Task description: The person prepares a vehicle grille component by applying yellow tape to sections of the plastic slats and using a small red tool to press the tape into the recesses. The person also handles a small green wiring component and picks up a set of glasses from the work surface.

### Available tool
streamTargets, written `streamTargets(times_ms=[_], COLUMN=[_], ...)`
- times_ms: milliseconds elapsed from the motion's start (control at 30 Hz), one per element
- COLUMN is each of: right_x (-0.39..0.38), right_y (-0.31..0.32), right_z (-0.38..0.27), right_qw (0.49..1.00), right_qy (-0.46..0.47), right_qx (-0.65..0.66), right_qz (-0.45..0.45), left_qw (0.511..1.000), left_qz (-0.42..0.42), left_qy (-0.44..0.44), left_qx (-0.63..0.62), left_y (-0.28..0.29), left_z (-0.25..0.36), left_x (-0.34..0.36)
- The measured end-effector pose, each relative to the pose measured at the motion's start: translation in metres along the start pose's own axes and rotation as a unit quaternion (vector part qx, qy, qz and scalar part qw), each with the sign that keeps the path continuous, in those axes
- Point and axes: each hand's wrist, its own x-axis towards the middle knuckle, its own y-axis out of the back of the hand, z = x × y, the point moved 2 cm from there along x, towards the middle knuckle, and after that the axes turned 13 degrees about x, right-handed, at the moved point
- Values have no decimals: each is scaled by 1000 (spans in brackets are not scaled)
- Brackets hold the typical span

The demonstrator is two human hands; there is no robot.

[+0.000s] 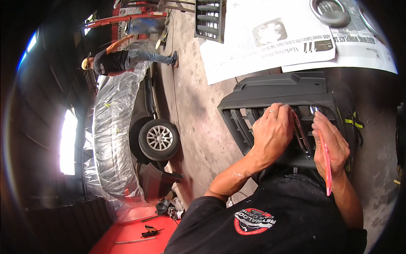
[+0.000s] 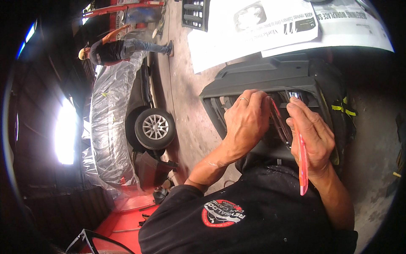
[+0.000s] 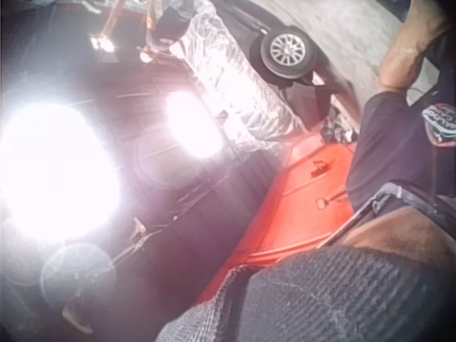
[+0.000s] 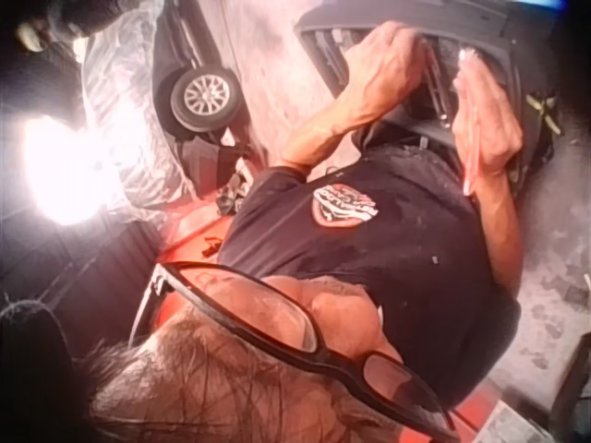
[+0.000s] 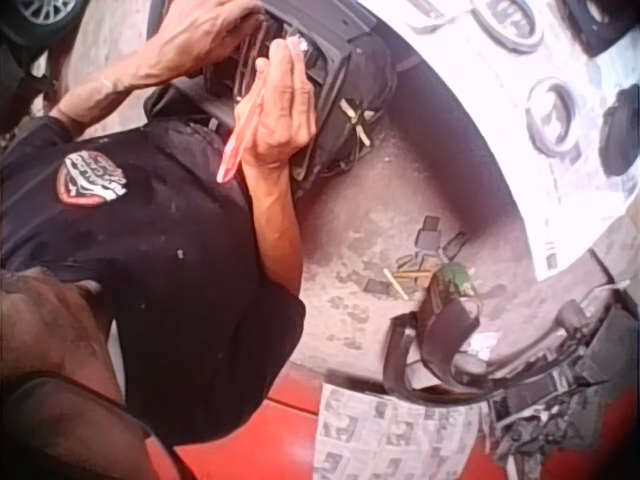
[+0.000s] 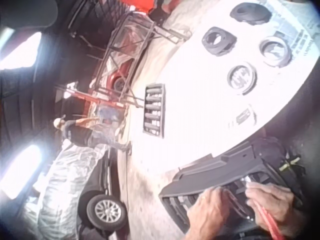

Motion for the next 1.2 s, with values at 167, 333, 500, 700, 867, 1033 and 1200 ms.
streamTargets(times_ms=[167,333,500,700,867,1033,1200], right_x=[0,-1,0,-1,-1,0,1], right_y=[-1,-1,-5,-6,-7,-6,-6], right_z=[2,2,2,3,3,2,0], right_qw=[1000,1000,999,1000,999,999,999], right_qy=[11,8,14,7,12,22,16], right_qx=[-11,-16,-24,-23,-34,-42,-37], right_qz=[-10,-15,-18,-15,-17,-21,-24], left_qw=[999,998,998,993,993,995,994], left_qz=[49,61,63,89,64,63,80], left_qy=[-7,-3,21,63,88,76,68], left_qx=[1,-15,-23,-49,-49,-26,-13], left_y=[-6,-9,-12,-20,-16,-12,-13], left_z=[-4,-4,-4,-1,-1,-1,-1], left_x=[-4,-8,-16,-21,-18,-16,-18])
